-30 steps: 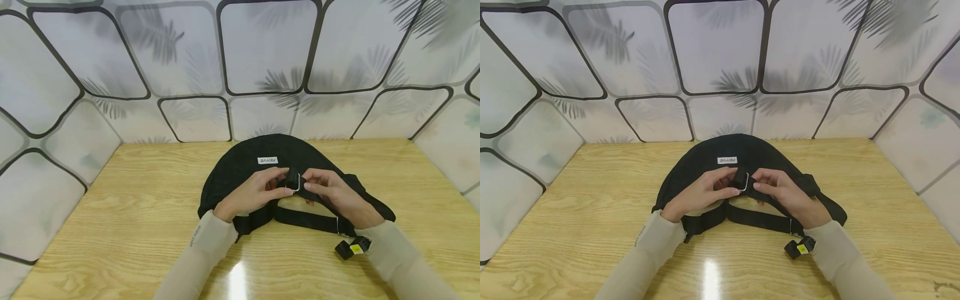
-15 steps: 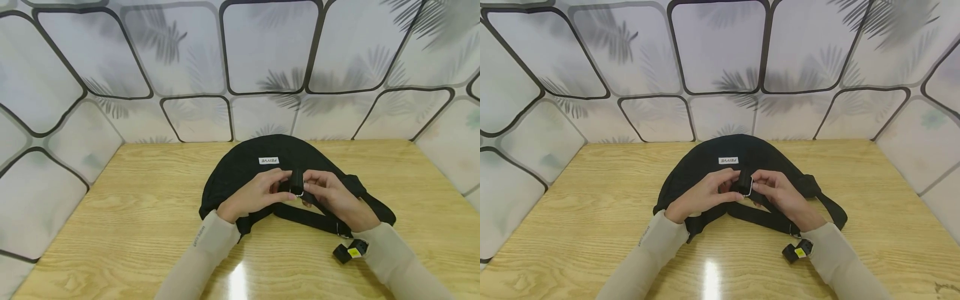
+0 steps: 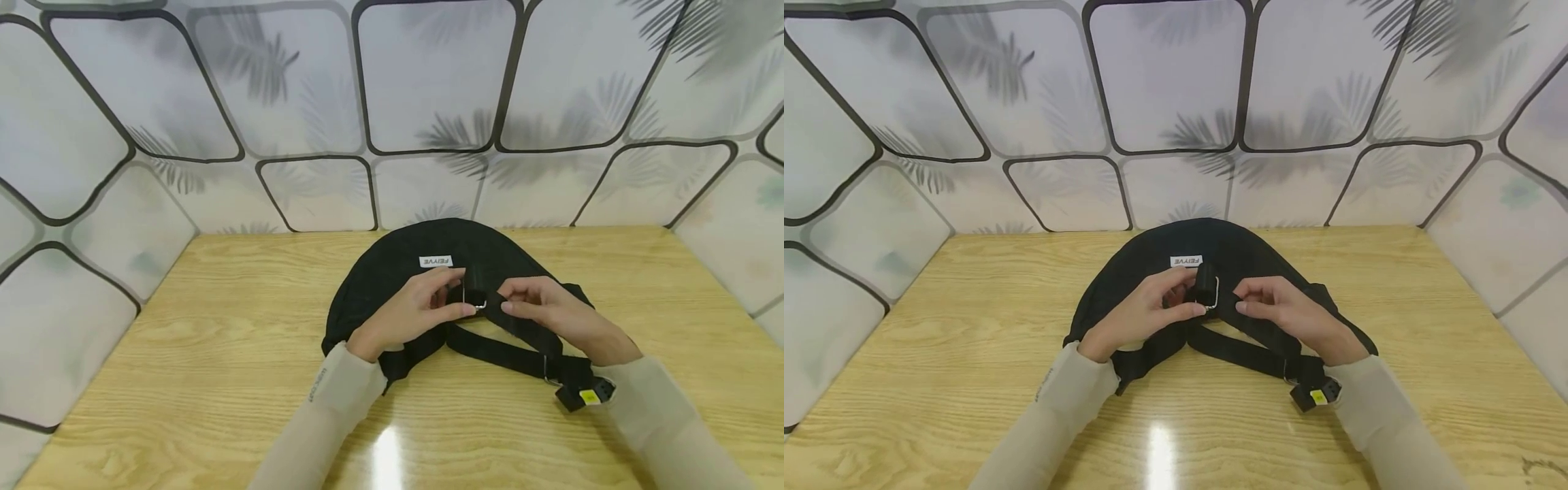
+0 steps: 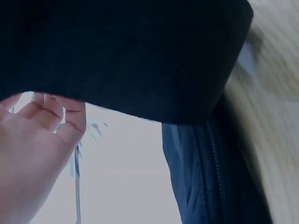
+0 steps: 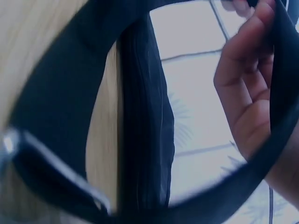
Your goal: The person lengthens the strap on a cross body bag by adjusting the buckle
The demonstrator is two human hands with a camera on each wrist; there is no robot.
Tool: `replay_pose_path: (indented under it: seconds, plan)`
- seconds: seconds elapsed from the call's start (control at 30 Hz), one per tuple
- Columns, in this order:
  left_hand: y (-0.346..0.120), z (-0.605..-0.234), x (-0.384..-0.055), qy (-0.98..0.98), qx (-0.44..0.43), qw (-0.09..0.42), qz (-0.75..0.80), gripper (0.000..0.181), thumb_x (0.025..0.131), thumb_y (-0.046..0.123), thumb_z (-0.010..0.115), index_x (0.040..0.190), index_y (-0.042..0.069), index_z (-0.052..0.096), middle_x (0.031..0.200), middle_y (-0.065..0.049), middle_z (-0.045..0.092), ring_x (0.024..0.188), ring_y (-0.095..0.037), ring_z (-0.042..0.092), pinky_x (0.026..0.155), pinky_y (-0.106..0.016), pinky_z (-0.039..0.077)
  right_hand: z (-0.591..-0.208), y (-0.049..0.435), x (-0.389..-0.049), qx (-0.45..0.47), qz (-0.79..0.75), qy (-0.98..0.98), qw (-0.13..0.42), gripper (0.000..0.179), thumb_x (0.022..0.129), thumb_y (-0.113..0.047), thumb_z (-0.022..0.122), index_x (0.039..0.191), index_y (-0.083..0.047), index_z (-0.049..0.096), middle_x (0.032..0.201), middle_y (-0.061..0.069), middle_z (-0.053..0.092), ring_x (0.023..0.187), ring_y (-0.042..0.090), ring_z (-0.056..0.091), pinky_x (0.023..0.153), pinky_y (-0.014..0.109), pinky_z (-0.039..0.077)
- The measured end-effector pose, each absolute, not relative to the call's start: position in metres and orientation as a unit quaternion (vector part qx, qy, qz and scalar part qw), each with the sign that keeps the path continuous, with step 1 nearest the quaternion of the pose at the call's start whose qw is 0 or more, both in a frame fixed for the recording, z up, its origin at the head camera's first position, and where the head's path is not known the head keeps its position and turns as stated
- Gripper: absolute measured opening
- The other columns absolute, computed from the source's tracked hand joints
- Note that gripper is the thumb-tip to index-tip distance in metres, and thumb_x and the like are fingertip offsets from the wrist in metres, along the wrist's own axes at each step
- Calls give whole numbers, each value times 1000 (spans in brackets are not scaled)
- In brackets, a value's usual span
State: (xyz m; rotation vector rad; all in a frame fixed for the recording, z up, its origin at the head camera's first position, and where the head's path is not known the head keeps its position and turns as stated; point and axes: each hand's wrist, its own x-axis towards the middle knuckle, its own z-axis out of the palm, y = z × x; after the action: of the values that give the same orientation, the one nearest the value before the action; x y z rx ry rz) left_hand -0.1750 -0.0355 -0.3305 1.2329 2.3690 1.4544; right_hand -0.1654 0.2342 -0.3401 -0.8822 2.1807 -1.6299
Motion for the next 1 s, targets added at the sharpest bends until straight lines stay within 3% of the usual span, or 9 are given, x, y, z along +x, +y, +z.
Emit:
replay_pose_path:
  seconds: [0.3,0.43,0.57,0.7,0.83,0.93,1.0]
  plan:
    - [-32,-333,-173,780,415,72,463,49,100,19,68,144,2,54,93,-2,54,74,-10,48,65,-24,43,-341,219,-160,-299,-628,707,129,20,103,6,49,94,-7,60,71,-3,47,59,24,36,54,34,33]
    - [-33,-333,-173,779,415,65,465,50,99,18,69,144,4,54,94,-1,54,75,-11,49,65,-25,44,-340,213,-157,-300,-652,686,123,21,103,6,48,96,-7,62,78,-5,54,61,16,46,56,26,43]
    - [-32,-332,-172,789,420,69,443,53,100,20,68,147,2,51,93,-2,52,74,-10,48,66,-24,44,-338,211,-156,-290,-659,683,125,24,106,-1,50,109,-11,71,82,-6,62,63,10,51,62,24,50]
    - [-32,-331,-170,798,425,70,420,54,101,22,67,147,2,50,94,-1,52,74,-10,48,67,-23,44,-335,212,-156,-278,-653,691,140,27,107,-5,50,116,-17,73,91,-5,66,74,9,52,71,24,49]
    - [-33,-330,-171,795,422,63,430,52,100,23,68,146,5,53,94,0,53,75,-11,48,66,-24,44,-332,213,-157,-281,-645,691,166,26,107,-3,48,117,-13,70,109,0,68,96,12,59,85,27,50]
    - [-34,-329,-170,792,409,66,448,53,101,23,67,147,3,51,93,-1,53,75,-12,48,65,-25,43,-331,217,-158,-273,-632,701,188,18,106,-4,49,111,-6,67,101,1,65,90,13,59,79,26,51]
    - [-36,-329,-171,789,402,65,461,52,101,22,67,146,2,51,92,-1,55,75,-12,49,65,-26,43,-331,221,-158,-261,-613,721,191,13,105,-4,51,105,-4,64,84,-2,57,71,14,52,64,26,46]
